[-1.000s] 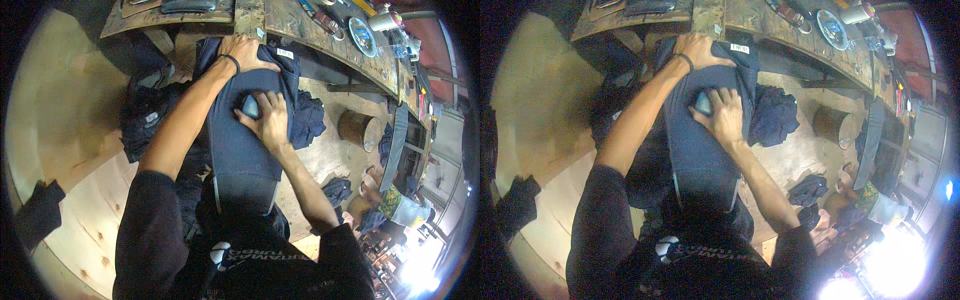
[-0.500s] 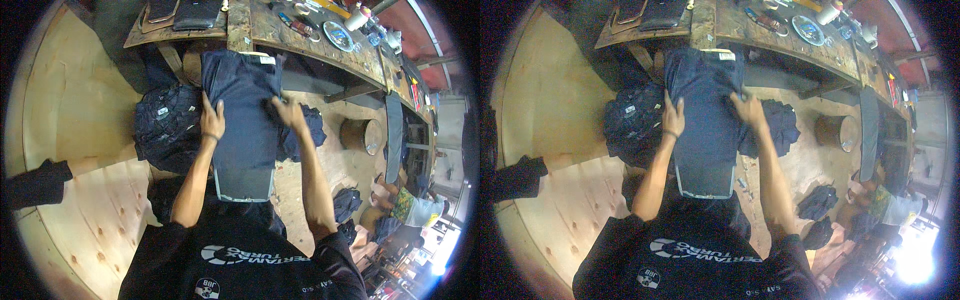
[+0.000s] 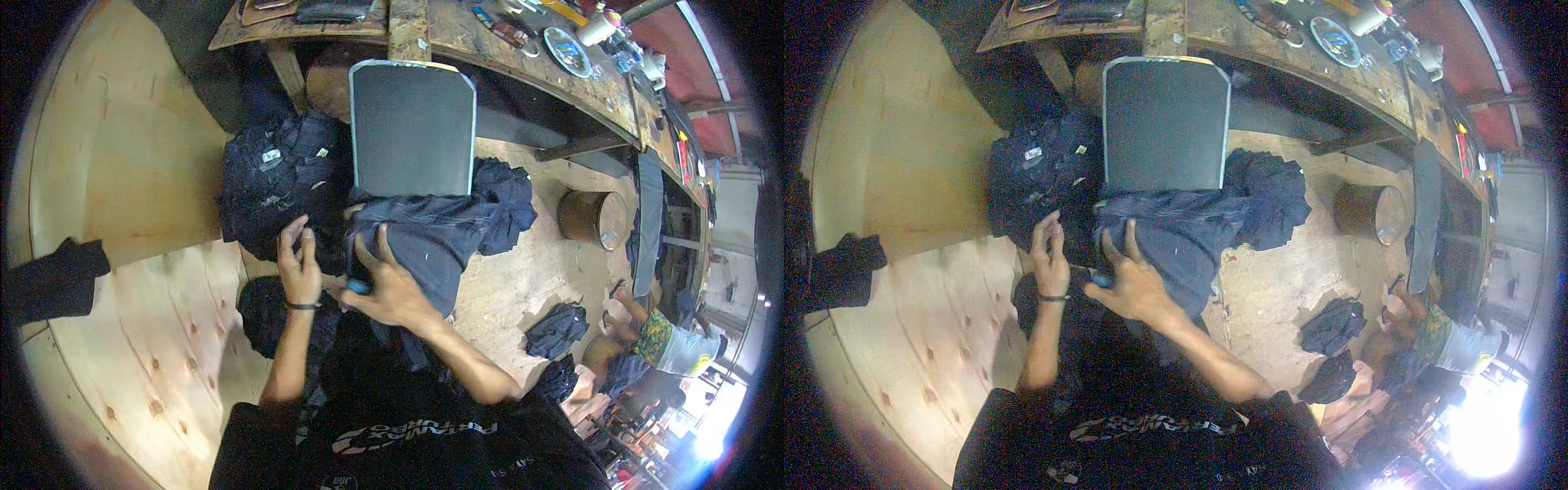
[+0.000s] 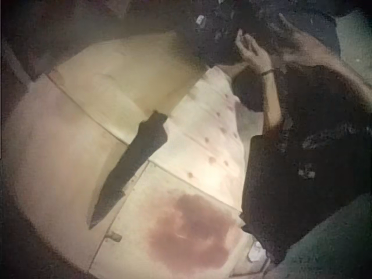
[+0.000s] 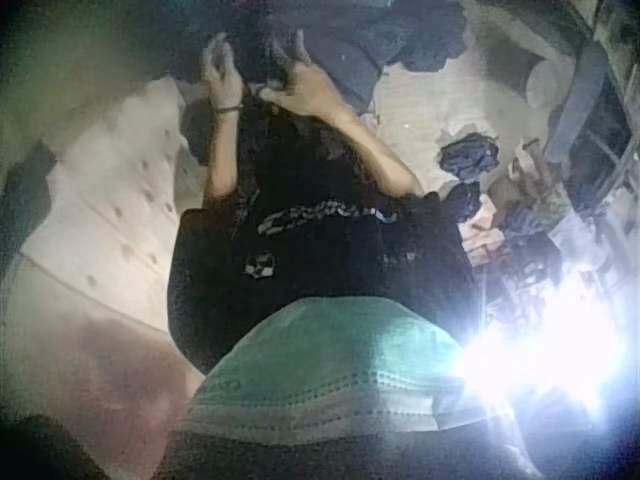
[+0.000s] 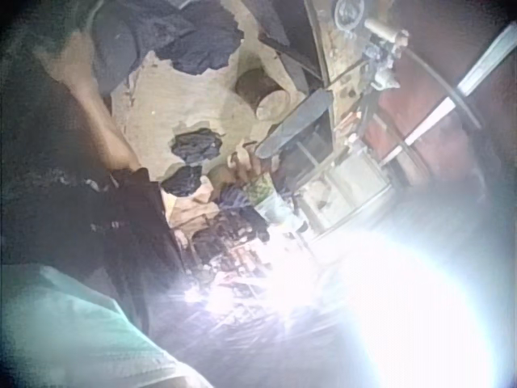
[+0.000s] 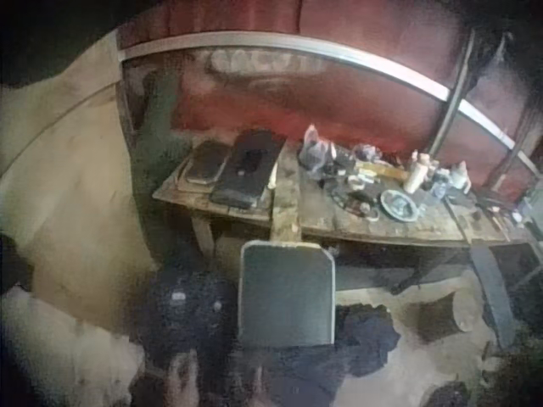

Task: The person irons multiple pairs of dark-colored shorts on a small ironing board. They repeatedly place each pair on the board, smooth the fabric, and use a handheld iron to press the garment before moving to the next item.

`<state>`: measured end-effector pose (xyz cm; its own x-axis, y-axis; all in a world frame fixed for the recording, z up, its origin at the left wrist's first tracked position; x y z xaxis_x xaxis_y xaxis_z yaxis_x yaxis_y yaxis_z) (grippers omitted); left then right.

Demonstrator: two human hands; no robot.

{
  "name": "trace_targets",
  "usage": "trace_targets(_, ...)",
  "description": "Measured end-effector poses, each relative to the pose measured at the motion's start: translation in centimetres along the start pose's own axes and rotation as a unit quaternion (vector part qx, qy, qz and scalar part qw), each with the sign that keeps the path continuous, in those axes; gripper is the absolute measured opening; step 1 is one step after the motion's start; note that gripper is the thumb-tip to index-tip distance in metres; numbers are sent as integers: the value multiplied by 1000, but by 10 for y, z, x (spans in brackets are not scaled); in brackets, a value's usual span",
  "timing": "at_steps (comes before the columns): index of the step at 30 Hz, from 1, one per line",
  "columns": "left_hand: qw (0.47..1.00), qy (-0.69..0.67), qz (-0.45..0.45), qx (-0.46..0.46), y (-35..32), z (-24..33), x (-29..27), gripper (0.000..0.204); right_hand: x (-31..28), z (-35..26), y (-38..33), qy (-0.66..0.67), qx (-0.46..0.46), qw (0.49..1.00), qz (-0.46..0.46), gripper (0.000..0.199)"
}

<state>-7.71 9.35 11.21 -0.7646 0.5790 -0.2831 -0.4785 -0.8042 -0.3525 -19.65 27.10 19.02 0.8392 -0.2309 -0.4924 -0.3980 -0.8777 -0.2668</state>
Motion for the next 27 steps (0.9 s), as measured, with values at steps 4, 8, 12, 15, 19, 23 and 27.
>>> trace_targets(4,979,188,-27,70,-40,44,92,98,-70,27,-32,-7,53,981,185,93)
trace_targets(8,987,124,-48,-85,53,55,133,124,-95,46,-3,-58,140,980,128,102)
trace_targets(12,965,249,40,-67,138,76,121,107,-104,59,55,-107,20,987,116,97)
trace_targets(15,922,222,227,224,97,94,117,100,-125,76,65,-107,-24,975,192,94)
trace_targets(19,971,224,59,-59,39,69,138,107,-153,111,54,-139,151,971,120,91)
trace_targets(23,972,219,82,-4,82,77,145,116,-179,127,79,-65,-1,988,140,88)
trace_targets(27,918,372,85,110,125,114,165,132,-206,138,106,-47,56,990,122,82)
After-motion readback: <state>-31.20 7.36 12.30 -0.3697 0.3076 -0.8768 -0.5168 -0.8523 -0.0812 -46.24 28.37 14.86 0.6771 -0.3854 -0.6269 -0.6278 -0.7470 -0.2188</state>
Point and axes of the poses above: each hand's wrist, its own y-axis towards the middle knuckle, its own x-axis out of the palm, z = x × y, the point moved 2 cm from there along y, towards the middle knuckle, and after that the axes turned 14 degrees about -x, right-handed, at the moved point
